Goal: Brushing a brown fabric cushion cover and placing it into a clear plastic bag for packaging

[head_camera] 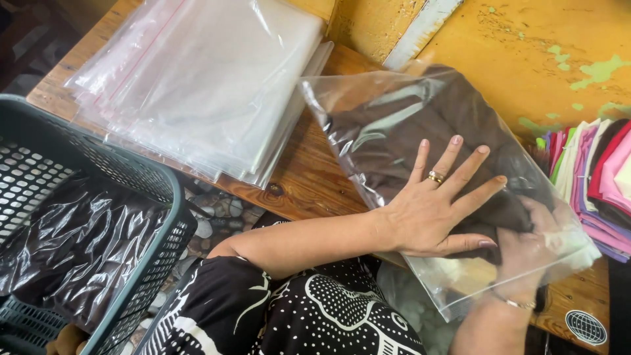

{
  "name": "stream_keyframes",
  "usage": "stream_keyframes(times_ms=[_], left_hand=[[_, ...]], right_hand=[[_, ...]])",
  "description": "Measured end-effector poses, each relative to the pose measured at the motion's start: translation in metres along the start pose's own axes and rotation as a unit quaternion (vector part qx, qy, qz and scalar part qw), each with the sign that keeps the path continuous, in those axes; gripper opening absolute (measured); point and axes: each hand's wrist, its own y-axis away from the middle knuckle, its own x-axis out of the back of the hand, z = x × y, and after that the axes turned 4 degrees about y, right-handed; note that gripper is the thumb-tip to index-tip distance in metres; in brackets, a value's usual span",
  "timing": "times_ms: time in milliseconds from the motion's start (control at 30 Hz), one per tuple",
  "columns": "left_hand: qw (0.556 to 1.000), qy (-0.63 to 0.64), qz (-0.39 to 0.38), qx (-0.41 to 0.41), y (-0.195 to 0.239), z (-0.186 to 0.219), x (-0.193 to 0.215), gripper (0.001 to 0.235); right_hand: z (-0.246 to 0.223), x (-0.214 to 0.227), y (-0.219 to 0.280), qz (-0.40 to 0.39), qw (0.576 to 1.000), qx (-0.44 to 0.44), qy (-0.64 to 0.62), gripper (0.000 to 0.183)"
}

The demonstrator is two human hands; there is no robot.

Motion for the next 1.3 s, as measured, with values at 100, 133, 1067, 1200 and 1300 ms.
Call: stream_keyframes(times_ms=[100, 133, 1067, 1200, 1300], left_hand=[[1.000, 0.009, 0.012, 0.009, 0.004, -0.011, -0.025, 0.091], [1.000, 0.011, 0.013, 0.008, 0.008, -0.018, -0.036, 0.091], [0.985, 0.147, -0.027, 0.083, 0.040, -0.064, -0.060, 0.099], [0.959, 0.248, -0.079, 0.112, 0.033, -0.050, -0.016, 0.093], [0.922, 0.343, -0.163, 0.080, 0.030, -0.038, 0.031, 0.098]], right_hand=[[-0.004, 0.020, 0.028, -0.081, 0.993, 0.083, 0.014, 0.060], [-0.026, 0.020, 0.028, -0.080, 0.993, 0.083, 0.016, 0.060], [-0.074, -0.107, 0.030, -0.179, 0.980, 0.088, -0.005, 0.057], [-0.058, -0.113, 0.027, -0.177, 0.972, 0.141, -0.059, 0.056], [0.085, -0.164, 0.039, -0.285, 0.938, -0.185, 0.071, 0.064]])
